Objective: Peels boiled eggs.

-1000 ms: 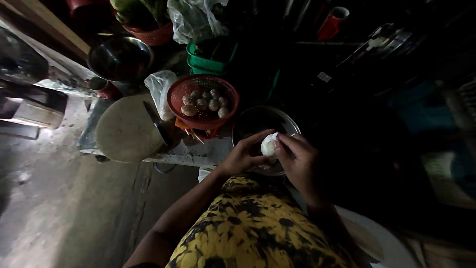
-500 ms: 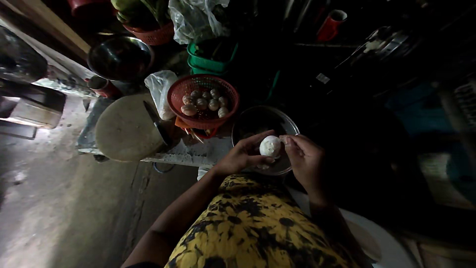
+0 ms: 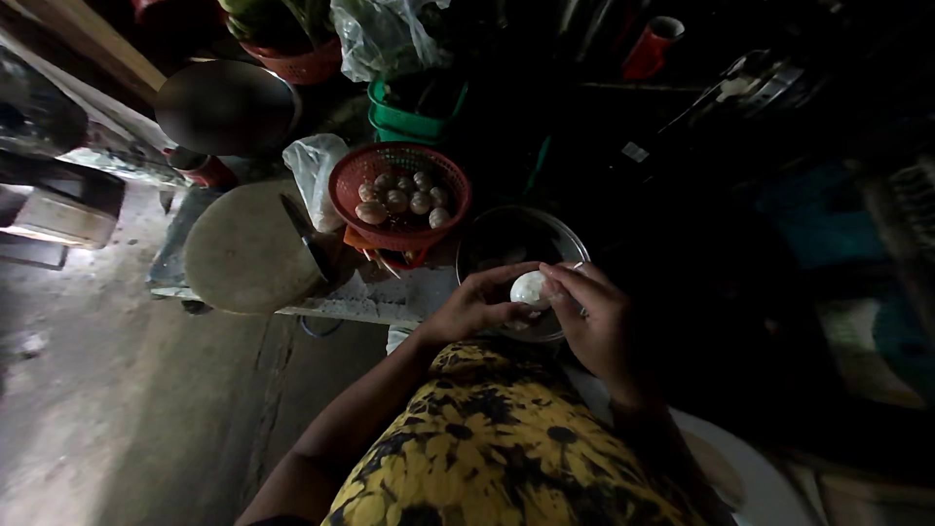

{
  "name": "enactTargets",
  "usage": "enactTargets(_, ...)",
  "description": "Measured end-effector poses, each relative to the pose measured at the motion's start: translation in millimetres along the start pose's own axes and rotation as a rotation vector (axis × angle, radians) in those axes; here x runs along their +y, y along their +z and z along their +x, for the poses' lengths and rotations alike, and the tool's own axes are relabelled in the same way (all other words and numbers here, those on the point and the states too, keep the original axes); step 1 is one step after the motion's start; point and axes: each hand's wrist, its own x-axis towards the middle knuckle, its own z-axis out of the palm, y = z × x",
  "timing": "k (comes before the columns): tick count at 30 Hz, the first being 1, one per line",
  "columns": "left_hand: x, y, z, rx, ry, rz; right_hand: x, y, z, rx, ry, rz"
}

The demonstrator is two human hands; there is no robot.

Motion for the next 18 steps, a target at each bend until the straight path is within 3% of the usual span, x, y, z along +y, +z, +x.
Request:
enactTargets(6, 1.4, -1.6, -2.9, 0.016, 0.024, 0.034, 3.2, 10.0, -1.6, 0.064, -0.098, -0.093)
enactTargets(18, 2.4, 2.8, 0.8, 0.066, -0.033, 0.077, 7.4, 3.3, -1.9, -0.009, 0.186, 0.257)
